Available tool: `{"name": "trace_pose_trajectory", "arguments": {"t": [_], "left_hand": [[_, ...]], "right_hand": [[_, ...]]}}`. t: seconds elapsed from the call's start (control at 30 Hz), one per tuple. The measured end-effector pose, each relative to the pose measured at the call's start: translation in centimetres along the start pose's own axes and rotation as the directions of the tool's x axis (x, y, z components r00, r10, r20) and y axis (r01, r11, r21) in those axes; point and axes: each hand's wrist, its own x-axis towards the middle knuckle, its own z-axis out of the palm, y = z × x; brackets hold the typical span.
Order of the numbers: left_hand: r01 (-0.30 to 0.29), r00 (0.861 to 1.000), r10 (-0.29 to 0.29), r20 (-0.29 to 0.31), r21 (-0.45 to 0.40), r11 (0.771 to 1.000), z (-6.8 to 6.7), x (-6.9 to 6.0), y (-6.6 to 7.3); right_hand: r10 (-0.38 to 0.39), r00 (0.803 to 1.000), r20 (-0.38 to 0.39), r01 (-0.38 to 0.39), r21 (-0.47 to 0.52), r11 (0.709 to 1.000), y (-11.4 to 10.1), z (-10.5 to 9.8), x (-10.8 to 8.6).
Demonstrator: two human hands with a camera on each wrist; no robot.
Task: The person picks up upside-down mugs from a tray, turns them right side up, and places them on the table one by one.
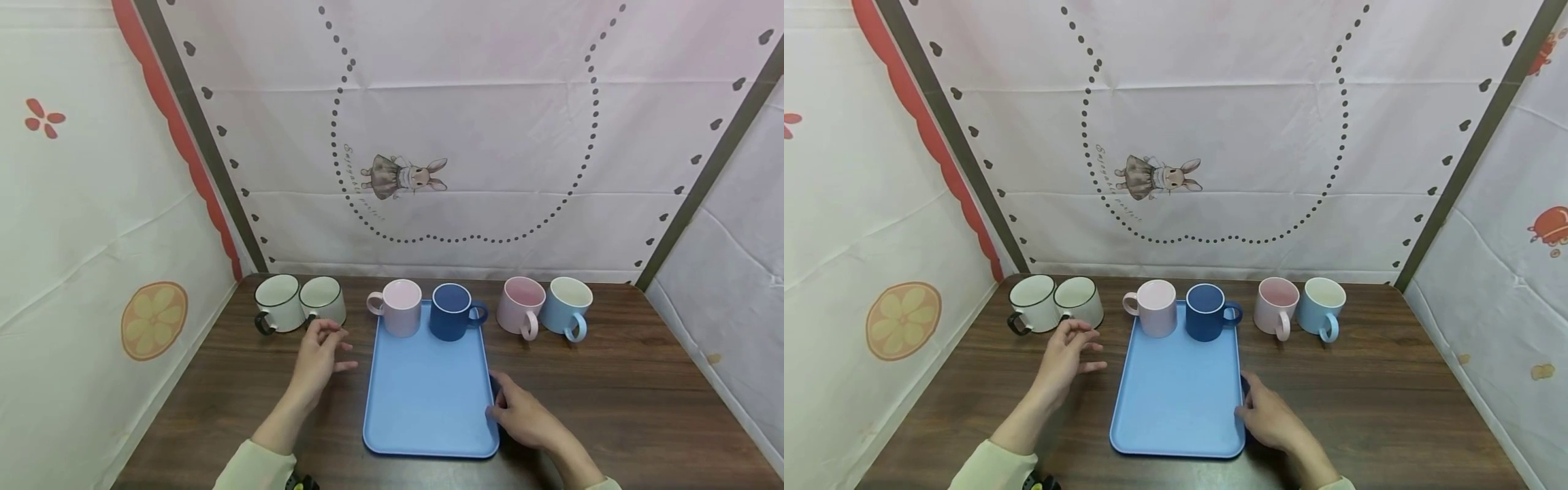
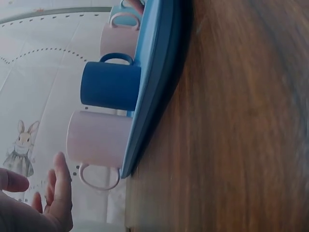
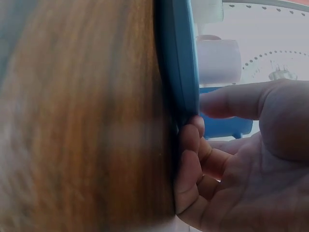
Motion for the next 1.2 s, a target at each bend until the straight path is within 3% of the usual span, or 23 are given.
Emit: {"name": "trace_pose_trajectory", "arguments": {"t": [0.47,0.9,1.2], "left_hand": [[0.023,0.996,-0.024,0.082,0.014,1.000,1.1,-0.2,-1.0],[0.049,0.992,-0.055,0.111,0.061,0.997,1.4,0.0,-1.3],[0.023,0.994,-0.033,0.102,0.092,0.996,2.1,0.9,-1.5]], "right_hand": [[0.024,0.999,-0.026,-0.023,0.052,0.998,-0.5,-0.2,-0.2],[-0.054,0.988,-0.145,0.076,0.146,0.986,-1.6,-0.5,-0.2],[-0.119,0.987,-0.111,0.147,0.288,0.946,-4.0,-0.4,0.2]]}}
